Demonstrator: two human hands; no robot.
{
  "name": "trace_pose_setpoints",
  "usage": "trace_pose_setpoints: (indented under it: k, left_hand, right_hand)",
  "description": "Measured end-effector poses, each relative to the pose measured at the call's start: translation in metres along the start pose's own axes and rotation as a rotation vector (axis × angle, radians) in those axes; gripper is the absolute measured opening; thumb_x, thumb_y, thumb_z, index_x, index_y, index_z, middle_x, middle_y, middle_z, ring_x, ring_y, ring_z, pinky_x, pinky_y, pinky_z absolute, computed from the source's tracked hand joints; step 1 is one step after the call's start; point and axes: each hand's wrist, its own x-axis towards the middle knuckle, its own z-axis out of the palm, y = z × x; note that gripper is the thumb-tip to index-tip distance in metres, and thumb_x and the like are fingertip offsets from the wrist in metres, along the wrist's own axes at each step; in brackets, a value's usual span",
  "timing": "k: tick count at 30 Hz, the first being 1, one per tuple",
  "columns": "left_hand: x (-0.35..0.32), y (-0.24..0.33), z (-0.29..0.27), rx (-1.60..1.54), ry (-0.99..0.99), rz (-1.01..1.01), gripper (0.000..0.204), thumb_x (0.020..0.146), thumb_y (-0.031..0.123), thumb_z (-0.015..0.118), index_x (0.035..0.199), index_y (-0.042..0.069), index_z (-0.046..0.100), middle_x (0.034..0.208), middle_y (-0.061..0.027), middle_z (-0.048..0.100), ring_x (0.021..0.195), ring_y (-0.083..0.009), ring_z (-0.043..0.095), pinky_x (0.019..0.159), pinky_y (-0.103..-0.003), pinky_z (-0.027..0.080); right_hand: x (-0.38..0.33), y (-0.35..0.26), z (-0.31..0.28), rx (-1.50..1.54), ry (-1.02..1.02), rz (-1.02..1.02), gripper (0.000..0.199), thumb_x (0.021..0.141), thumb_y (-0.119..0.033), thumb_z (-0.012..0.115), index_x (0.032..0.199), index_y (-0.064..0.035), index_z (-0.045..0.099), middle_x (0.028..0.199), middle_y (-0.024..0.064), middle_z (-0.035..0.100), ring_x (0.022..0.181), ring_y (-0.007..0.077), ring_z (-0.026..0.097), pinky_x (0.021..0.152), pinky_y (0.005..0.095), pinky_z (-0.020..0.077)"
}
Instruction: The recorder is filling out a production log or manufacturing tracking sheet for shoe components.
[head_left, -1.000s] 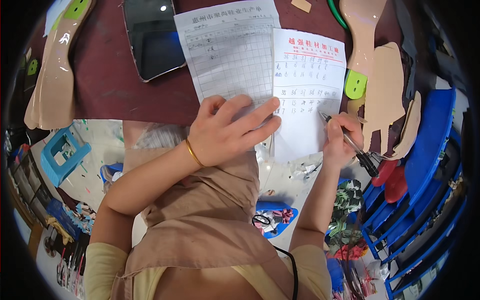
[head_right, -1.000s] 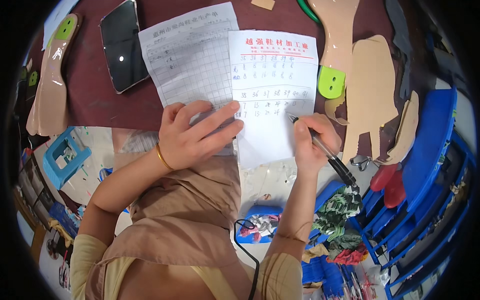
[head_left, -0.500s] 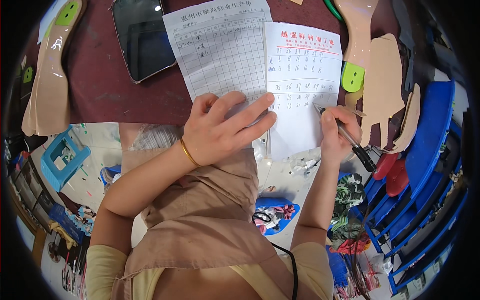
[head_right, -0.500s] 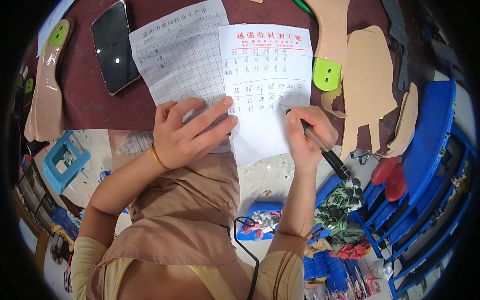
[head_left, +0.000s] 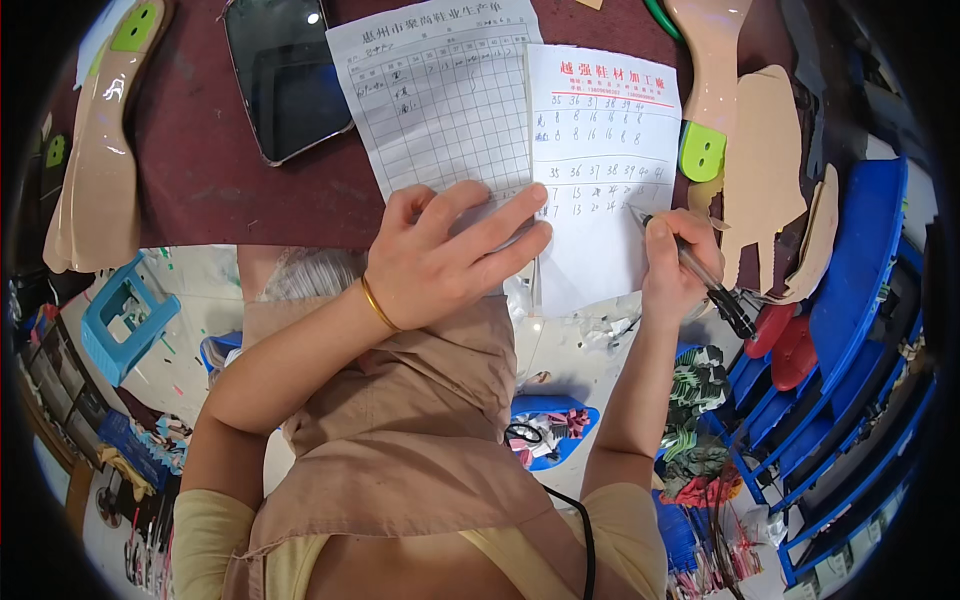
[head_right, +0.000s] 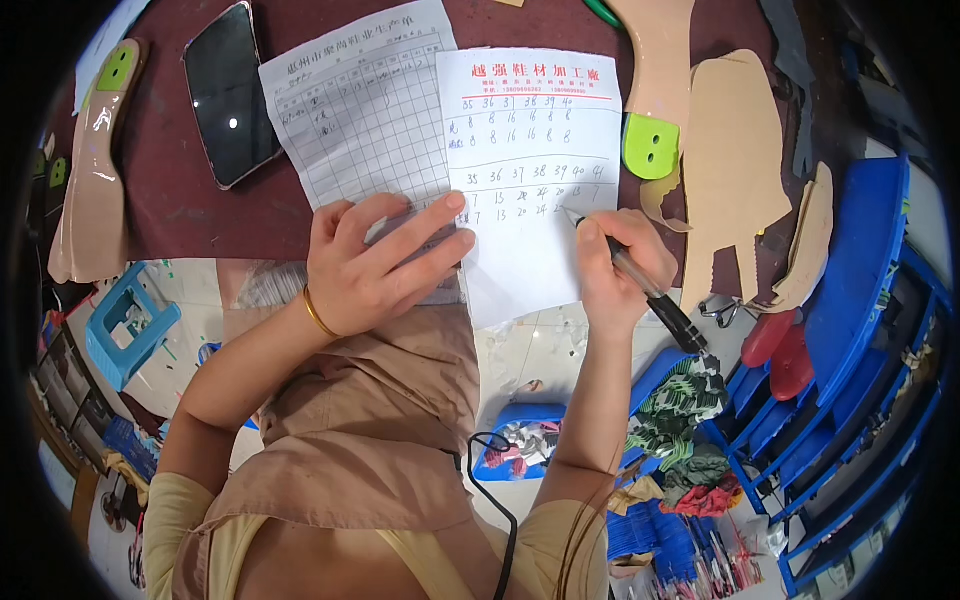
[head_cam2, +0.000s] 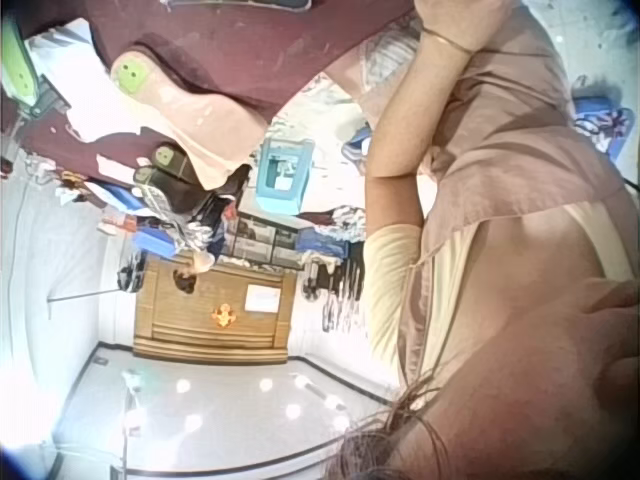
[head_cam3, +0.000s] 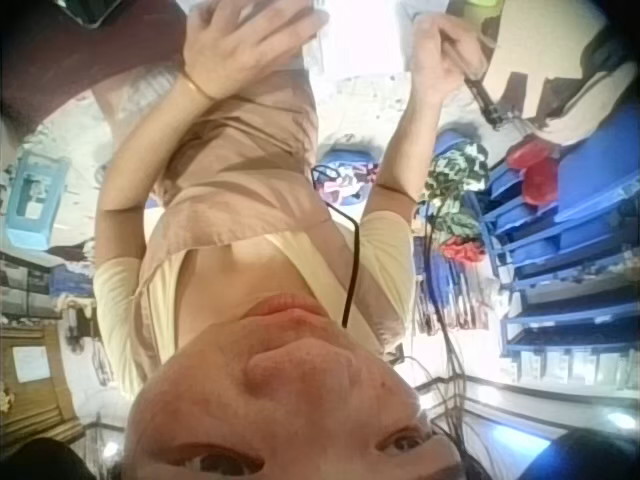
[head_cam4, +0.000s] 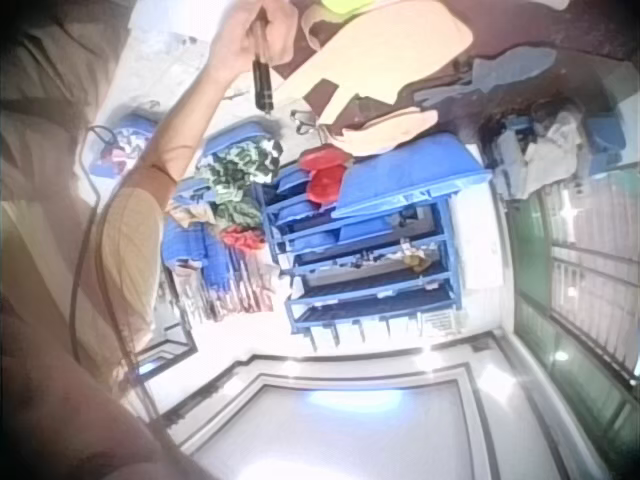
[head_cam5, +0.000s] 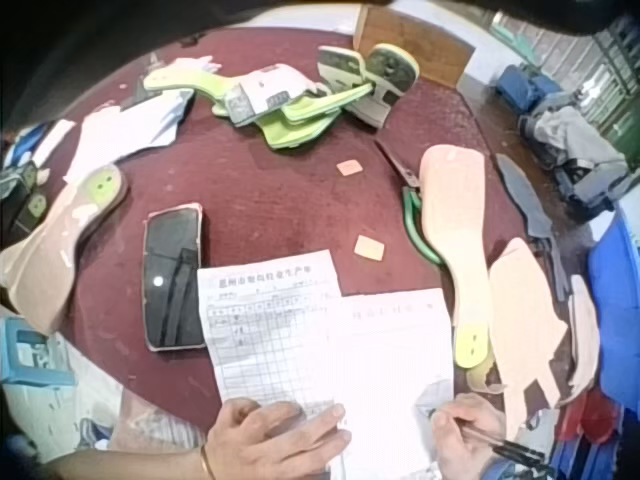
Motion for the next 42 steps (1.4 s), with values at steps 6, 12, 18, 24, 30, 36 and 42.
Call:
trace_pose_setpoints:
  k: [6, 12, 18, 24, 30, 36, 42]
  left_hand:
    - [0.0, 0.0, 0.0, -0.004, 0.009, -0.007, 0.029, 0.071, 0.026, 0.069, 0.098, 0.032, 0.065, 0.122, 0.0127, 0.058, 0.09, -0.012, 0.051, 0.071, -0.028, 0.033]
    - [0.001, -0.001, 0.001, 0.004, 0.032, 0.002, 0.027, 0.071, 0.025, 0.069, 0.096, 0.032, 0.064, 0.122, 0.0129, 0.058, 0.09, -0.012, 0.051, 0.069, -0.028, 0.033]
    - [0.0, -0.001, 0.002, 0.006, 0.04, 0.004, 0.027, 0.071, 0.024, 0.068, 0.097, 0.032, 0.064, 0.121, 0.0128, 0.058, 0.09, -0.012, 0.051, 0.068, -0.029, 0.034]
    - [0.0, -0.001, 0.0, 0.012, 0.028, 0.008, 0.028, 0.071, 0.026, 0.068, 0.098, 0.032, 0.064, 0.121, 0.0127, 0.059, 0.091, -0.0117, 0.051, 0.07, -0.028, 0.034]
    - [0.0, 0.0, 0.001, 0.016, 0.023, 0.007, 0.029, 0.07, 0.027, 0.069, 0.098, 0.032, 0.064, 0.12, 0.0131, 0.059, 0.09, -0.0121, 0.051, 0.072, -0.028, 0.034]
    - [0.0, 0.0, 0.0, 0.011, 0.022, 0.003, 0.029, 0.07, 0.026, 0.07, 0.098, 0.032, 0.065, 0.121, 0.0131, 0.059, 0.09, -0.0126, 0.051, 0.072, -0.029, 0.034]
    - [0.001, 0.0, 0.0, 0.01, 0.014, 0.003, 0.031, 0.07, 0.026, 0.07, 0.099, 0.032, 0.065, 0.121, 0.0131, 0.059, 0.09, -0.0128, 0.051, 0.071, -0.029, 0.034]
  right_hand:
    - [-0.005, 0.002, 0.001, 0.253, 0.197, 0.166, 0.007, 0.078, -0.002, 0.063, 0.082, 0.0018, 0.059, 0.067, 0.007, 0.057, 0.053, 0.0089, 0.046, 0.05, 0.022, 0.0372]
    - [0.0, 0.003, 0.001, 0.272, 0.198, 0.144, 0.005, 0.079, -0.001, 0.06, 0.082, 0.0019, 0.057, 0.068, 0.0074, 0.055, 0.053, 0.0081, 0.045, 0.049, 0.022, 0.0357]
    - [0.004, 0.002, -0.008, 0.363, 0.051, 0.225, 0.006, 0.079, 0.001, 0.06, 0.084, 0.002, 0.056, 0.07, 0.0081, 0.055, 0.056, 0.0093, 0.046, 0.051, 0.0225, 0.0363]
    - [-0.003, 0.005, -0.005, 0.254, 0.075, 0.077, 0.006, 0.078, 0.001, 0.061, 0.082, 0.0022, 0.057, 0.071, 0.0075, 0.056, 0.059, 0.01, 0.048, 0.052, 0.0226, 0.0373]
    - [-0.004, 0.008, -0.007, 0.203, 0.078, 0.124, 0.005, 0.078, 0.0, 0.063, 0.08, 0.0027, 0.059, 0.073, 0.0067, 0.058, 0.061, 0.0092, 0.047, 0.055, 0.0224, 0.0384]
    - [-0.003, 0.01, -0.006, 0.09, 0.044, 0.077, 0.006, 0.078, -0.001, 0.064, 0.081, 0.0028, 0.06, 0.075, 0.0061, 0.06, 0.064, 0.0092, 0.049, 0.059, 0.0229, 0.0393]
    - [-0.005, 0.007, -0.007, 0.144, 0.106, 0.18, 0.008, 0.078, -0.004, 0.065, 0.079, 0.0023, 0.06, 0.075, 0.0061, 0.06, 0.067, 0.0098, 0.05, 0.062, 0.0243, 0.0398]
